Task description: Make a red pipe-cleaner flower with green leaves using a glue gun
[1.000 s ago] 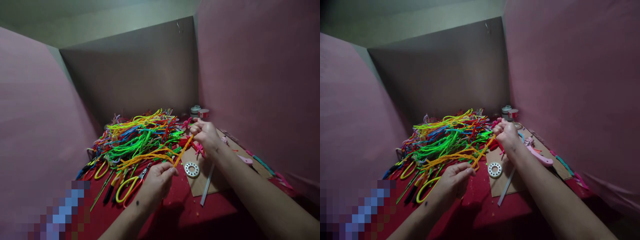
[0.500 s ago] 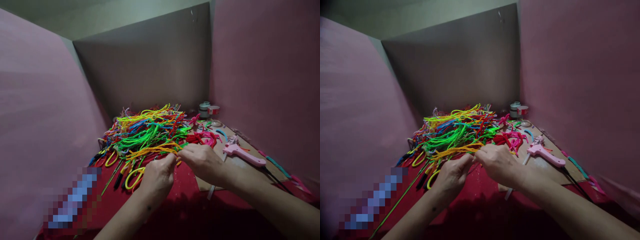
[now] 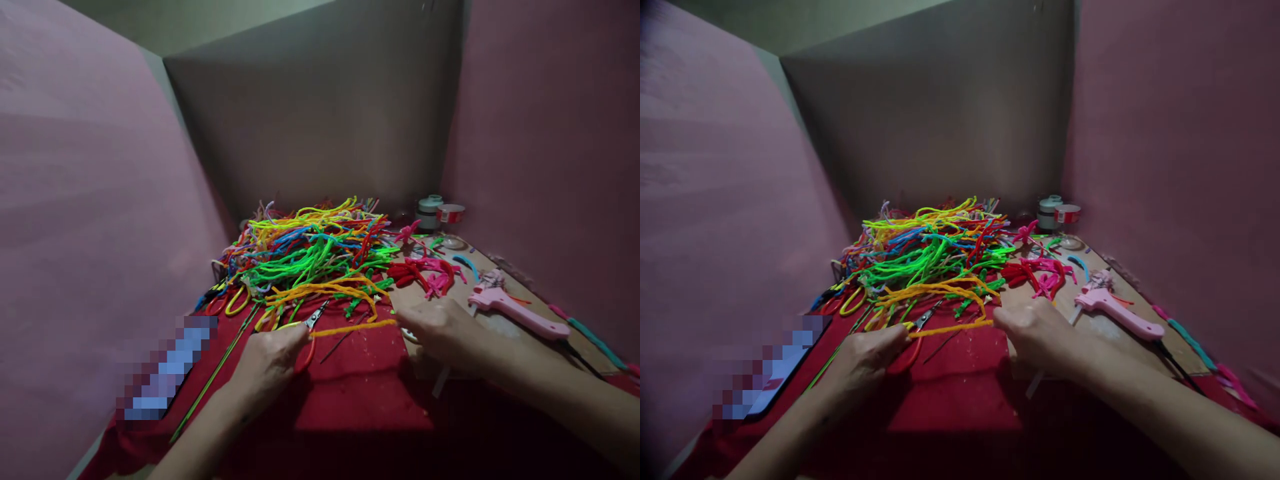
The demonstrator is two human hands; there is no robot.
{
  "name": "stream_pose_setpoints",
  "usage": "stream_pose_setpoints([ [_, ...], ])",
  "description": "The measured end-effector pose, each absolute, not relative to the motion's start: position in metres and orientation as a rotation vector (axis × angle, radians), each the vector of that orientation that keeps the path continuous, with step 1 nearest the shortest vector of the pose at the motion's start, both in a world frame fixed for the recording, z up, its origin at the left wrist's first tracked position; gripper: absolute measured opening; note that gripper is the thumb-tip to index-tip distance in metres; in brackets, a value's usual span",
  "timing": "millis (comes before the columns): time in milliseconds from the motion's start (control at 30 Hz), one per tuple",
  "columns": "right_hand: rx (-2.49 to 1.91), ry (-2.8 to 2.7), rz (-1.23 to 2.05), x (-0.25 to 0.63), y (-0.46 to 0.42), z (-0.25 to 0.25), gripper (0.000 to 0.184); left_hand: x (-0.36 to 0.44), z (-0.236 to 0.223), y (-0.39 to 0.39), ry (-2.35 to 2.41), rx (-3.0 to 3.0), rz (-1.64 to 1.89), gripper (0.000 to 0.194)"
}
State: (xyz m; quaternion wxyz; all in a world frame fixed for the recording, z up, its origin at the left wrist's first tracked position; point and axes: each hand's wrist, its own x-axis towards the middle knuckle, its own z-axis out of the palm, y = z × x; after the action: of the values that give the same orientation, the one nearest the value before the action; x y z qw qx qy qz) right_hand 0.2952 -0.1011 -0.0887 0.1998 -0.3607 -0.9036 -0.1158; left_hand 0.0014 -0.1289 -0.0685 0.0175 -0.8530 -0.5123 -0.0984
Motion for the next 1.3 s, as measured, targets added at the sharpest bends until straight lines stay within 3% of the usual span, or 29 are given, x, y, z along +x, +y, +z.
stream_pose_setpoints([
  [700, -1.527, -2.753, -0.024, 0.213, -0.097, -0.083, 0.027, -0.026, -0.04, -0.102, -2.013, -2.046, 0.021, 0.025],
  [800, -1.527, -2.773, -0.031, 0.214, -0.099, -0.078, 0.026, -0.011, -0.03, -0.103, -1.915, -1.894, -0.173, 0.022],
  [933, -1.421, -2.719, -0.174, 0.219, -0.094, -0.067, 0.029, 0.012, -0.031, -0.082, -1.616, -2.277, -0.393, 0.017],
  [1300, -1.326, -2.25, -0.307, 0.239, -0.056, -0.088, 0.018, 0.042, -0.07, -0.035, -1.404, -2.374, -0.315, 0.015],
])
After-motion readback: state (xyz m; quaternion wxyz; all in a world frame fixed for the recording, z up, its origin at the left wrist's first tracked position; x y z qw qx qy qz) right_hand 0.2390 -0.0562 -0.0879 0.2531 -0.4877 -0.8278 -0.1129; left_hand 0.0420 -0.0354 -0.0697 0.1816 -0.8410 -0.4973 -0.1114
